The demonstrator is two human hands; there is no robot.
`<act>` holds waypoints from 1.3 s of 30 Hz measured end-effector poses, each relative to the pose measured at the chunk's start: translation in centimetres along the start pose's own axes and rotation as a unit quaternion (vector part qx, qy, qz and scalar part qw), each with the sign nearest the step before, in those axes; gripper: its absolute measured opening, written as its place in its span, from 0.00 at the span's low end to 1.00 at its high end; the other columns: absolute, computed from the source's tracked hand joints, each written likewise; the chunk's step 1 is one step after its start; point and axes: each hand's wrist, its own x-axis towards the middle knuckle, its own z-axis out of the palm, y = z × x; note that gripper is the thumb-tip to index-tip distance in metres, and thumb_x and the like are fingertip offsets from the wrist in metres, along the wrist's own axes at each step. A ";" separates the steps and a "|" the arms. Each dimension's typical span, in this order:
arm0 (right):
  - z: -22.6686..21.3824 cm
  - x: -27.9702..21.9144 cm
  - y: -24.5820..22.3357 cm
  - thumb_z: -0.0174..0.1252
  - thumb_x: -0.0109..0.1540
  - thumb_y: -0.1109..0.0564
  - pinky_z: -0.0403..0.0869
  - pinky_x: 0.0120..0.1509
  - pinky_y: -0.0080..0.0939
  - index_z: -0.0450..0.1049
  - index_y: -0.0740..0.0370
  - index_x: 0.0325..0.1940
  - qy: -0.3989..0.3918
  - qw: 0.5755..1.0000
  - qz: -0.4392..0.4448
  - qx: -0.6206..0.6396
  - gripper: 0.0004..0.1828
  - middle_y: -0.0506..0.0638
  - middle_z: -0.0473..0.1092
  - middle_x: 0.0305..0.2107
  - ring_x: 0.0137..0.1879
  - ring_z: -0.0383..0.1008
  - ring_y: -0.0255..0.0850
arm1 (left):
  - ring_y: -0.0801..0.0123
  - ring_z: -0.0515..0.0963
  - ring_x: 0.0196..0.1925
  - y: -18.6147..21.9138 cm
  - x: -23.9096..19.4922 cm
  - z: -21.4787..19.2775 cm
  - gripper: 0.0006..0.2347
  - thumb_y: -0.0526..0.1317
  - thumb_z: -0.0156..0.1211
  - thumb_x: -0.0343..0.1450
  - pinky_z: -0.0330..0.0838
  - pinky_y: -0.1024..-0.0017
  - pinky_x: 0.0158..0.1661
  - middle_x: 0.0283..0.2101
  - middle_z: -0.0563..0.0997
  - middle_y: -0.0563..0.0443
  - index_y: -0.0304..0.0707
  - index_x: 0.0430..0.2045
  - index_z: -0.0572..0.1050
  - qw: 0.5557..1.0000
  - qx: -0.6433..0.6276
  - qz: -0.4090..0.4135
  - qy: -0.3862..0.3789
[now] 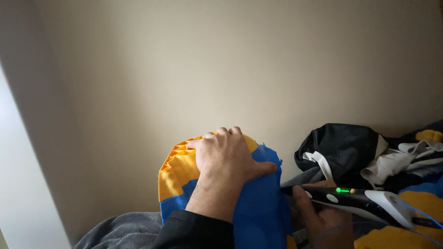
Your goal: Repairing or assembling a 3D printed object using a 3D pen.
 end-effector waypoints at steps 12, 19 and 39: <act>-0.1 -0.1 0.1 0.64 0.60 0.50 0.80 0.36 0.45 0.73 0.63 0.38 0.000 1.000 -0.017 -0.003 0.14 0.57 0.73 0.24 0.28 0.80 0.43 | 0.46 0.77 0.59 0.0 -0.2 0.3 0.46 0.73 0.68 0.52 0.67 0.32 0.58 0.56 0.77 0.43 0.40 0.57 0.71 1.000 0.001 -0.002 0.005; 0.0 0.5 1.5 0.65 0.58 0.52 0.78 0.35 0.43 0.73 0.64 0.35 -0.002 0.998 -0.060 -0.005 0.13 0.56 0.74 0.21 0.27 0.78 0.41 | 0.45 0.75 0.60 0.0 -0.3 0.2 0.46 0.74 0.68 0.51 0.66 0.32 0.57 0.57 0.76 0.42 0.40 0.57 0.71 1.000 0.007 -0.002 0.001; 0.3 0.7 4.1 0.62 0.57 0.55 0.78 0.33 0.42 0.73 0.63 0.35 -0.048 0.992 -0.097 0.066 0.10 0.56 0.73 0.22 0.27 0.77 0.39 | 0.43 0.74 0.61 -1.1 0.4 -0.1 0.47 0.74 0.68 0.52 0.64 0.29 0.58 0.58 0.75 0.40 0.38 0.58 0.69 1.000 0.011 0.004 0.000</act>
